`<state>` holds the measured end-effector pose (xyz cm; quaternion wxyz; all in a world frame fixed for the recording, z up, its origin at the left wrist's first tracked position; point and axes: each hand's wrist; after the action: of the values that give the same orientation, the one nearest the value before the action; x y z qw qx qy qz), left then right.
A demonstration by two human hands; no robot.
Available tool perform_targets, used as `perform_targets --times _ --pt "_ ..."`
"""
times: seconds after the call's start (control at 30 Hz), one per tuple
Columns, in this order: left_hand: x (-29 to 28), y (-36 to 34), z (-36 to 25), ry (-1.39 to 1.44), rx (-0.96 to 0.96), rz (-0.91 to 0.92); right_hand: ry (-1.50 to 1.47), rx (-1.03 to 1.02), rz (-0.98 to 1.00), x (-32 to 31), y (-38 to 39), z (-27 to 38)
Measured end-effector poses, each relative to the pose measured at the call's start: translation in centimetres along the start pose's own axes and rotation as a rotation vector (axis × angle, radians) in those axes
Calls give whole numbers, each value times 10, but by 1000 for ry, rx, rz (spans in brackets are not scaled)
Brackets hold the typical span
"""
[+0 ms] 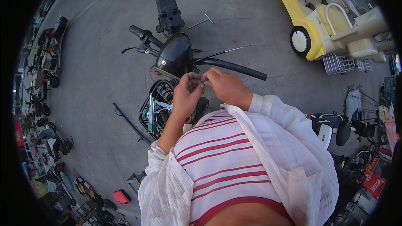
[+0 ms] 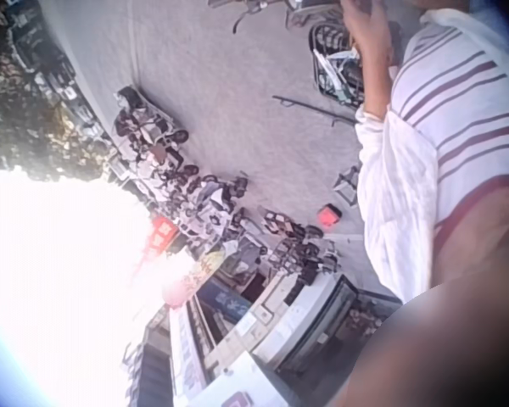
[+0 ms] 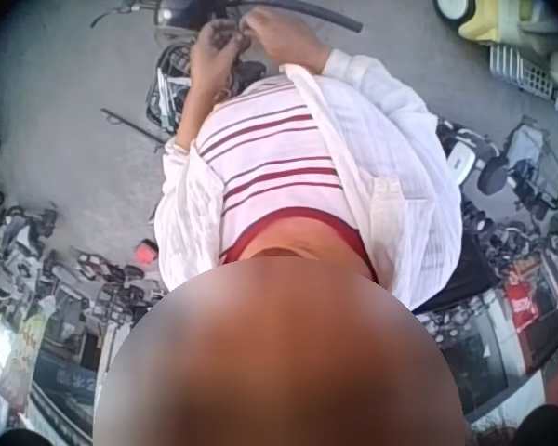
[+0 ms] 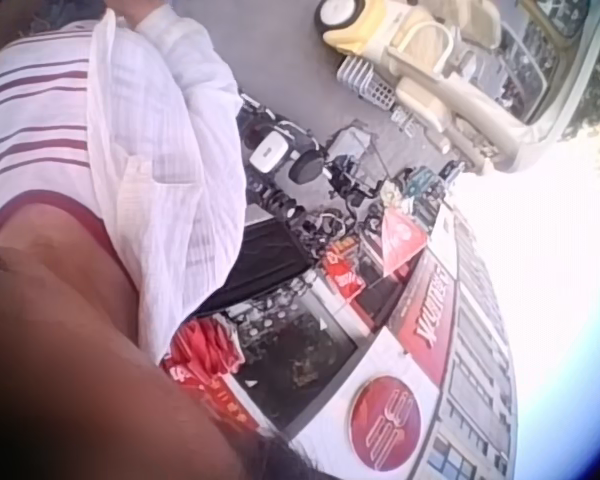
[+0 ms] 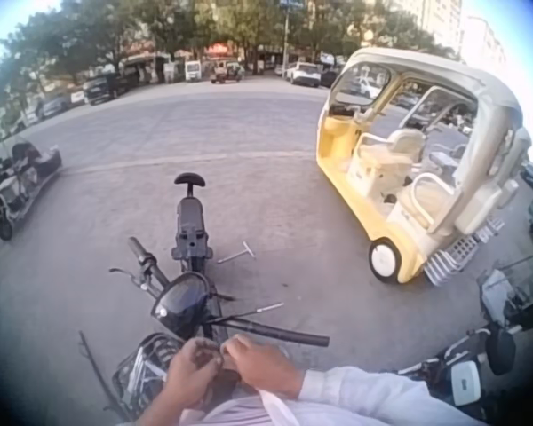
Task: The person uses pliers and a screwdriver to remove a zip tie and disassemble the handlebar assembly of a black electric scooter. They then place the tools and removed parts into the front basket and walk toward a nearby shop entrance.
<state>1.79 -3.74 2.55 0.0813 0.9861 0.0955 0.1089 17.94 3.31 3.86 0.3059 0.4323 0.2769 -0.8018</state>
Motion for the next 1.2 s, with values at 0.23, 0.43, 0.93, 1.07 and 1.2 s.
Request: perform_targets --times 0.23,0.43,0.93,1.07,1.2 --pt "3 -12 4 -66 16 -136 -124 144 -154 12 -10 -9" --pt "5 -21 16 -3 23 -158 -225 187 -154 26 -16 -12" --pt "11 -25 23 -137 43 -278 -318 252 -168 29 -15 -13" --pt "11 -26 25 -147 57 -290 -315 240 -179 30 -15 -13" --pt "11 -27 29 -144 89 -299 -313 247 -166 29 -16 -13"
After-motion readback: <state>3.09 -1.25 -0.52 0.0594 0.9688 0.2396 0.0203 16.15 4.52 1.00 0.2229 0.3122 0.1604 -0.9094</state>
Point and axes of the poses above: each hand's wrist, its own y-axis away from the middle knuckle, its own x-axis out of the palm, z = x × y, and after that the axes turned 10 degrees about y, right-handed
